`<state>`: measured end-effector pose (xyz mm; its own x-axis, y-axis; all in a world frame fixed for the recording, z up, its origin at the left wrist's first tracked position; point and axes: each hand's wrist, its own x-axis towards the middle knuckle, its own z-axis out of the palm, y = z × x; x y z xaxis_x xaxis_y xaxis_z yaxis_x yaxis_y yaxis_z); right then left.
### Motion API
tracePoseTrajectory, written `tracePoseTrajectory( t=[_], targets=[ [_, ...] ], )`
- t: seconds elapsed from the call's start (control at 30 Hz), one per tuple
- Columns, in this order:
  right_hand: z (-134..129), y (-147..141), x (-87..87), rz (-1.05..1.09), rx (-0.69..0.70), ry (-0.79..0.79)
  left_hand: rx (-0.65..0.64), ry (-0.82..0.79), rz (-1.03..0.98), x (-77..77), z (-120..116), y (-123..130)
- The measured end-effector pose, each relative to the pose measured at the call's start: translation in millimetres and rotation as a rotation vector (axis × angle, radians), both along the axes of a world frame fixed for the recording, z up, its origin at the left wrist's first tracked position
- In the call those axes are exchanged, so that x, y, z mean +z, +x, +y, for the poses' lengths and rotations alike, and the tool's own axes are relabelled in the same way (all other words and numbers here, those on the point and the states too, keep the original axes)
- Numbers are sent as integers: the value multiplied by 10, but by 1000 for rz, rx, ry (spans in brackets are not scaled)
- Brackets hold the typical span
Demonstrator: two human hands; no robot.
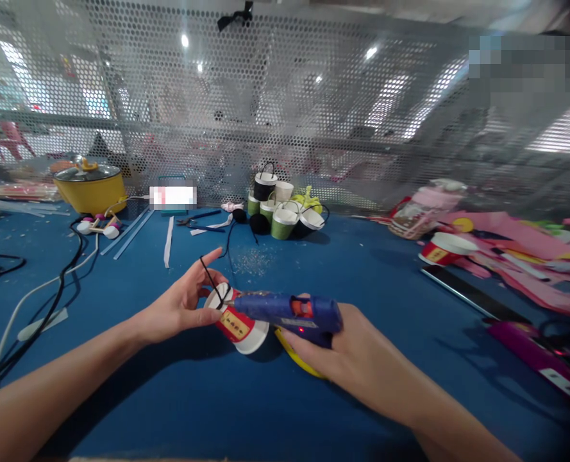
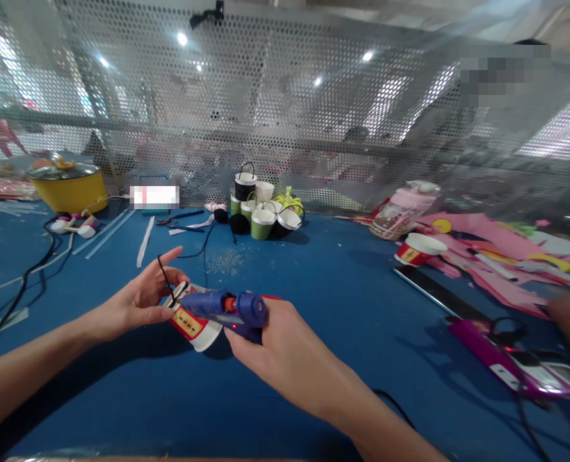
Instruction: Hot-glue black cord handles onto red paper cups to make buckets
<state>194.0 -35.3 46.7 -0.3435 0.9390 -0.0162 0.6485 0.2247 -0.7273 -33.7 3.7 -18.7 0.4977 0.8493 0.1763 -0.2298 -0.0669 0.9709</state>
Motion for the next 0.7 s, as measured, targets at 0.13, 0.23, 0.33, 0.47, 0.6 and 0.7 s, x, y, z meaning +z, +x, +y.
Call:
tracePoseTrajectory(
  t=[0.13,0.23,0.33,0.47,0.6,0.7],
  targets=[
    [14,17,-3,-6,-8,29,-9,-11,-18,-20,13,-9],
    [16,17,10,-23,-16,40,-7,-13,-21,-21,18,-10],
    [4,-4,33,-45,5,34,-9,1,-23,-16,15,-8],
    [-10,-19,37,-53,19,16,-16,13,-23,-24,8,-12],
    [-22,-25,45,-42,-12,-7,-12,8,-15,-37,11,-16],
    [-29,-30,65,-29,-5,-35,-10,13,-12,-43,19,-16]
  ],
)
